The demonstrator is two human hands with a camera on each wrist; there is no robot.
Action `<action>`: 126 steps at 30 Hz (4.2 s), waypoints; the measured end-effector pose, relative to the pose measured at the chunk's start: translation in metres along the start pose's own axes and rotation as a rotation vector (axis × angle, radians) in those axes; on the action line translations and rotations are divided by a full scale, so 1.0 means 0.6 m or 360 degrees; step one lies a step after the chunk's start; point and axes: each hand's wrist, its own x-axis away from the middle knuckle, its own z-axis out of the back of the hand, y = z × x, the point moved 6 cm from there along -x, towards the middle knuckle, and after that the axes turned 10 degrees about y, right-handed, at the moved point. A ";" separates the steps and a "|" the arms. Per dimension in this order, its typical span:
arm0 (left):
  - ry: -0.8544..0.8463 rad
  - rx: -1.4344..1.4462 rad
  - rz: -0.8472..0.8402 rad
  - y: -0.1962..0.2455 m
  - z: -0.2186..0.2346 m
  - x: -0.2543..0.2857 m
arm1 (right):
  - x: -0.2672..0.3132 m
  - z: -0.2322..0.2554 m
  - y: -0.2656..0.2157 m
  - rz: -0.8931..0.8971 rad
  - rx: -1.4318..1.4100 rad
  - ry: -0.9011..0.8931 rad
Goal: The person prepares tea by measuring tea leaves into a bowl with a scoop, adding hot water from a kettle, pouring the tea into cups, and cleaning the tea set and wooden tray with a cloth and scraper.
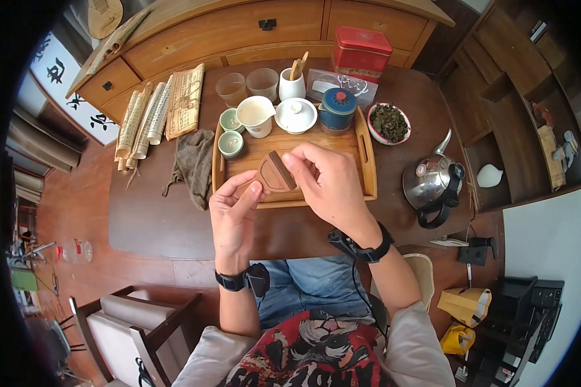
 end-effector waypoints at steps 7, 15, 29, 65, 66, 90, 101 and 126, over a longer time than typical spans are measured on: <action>0.0008 0.0119 0.0048 -0.009 -0.002 0.002 | -0.004 -0.006 -0.007 0.0005 -0.0140 -0.0164; 0.0007 0.0246 0.0120 -0.031 0.003 0.004 | -0.015 -0.001 0.020 -0.0064 0.0103 -0.0186; 0.0073 0.0261 0.0097 -0.045 0.010 0.010 | -0.013 -0.005 0.001 -0.0147 0.0065 -0.0403; 0.0290 0.0049 -0.0150 -0.007 0.061 0.006 | -0.407 -0.084 0.010 0.1005 0.1477 -0.0733; 0.0304 0.0026 -0.0156 -0.004 0.064 0.006 | -0.402 -0.081 0.006 0.1057 0.1439 -0.0652; -0.0629 -0.2569 -0.0887 0.105 0.195 -0.231 | -0.025 0.003 -0.023 0.0834 0.0633 -0.0583; -0.0807 -0.2334 -0.0918 0.100 0.220 0.112 | 0.029 0.073 0.048 0.0517 0.0609 -0.0509; -0.0391 -0.2312 -0.0823 -0.034 0.035 0.140 | 0.140 0.356 0.079 0.0218 0.0807 0.0495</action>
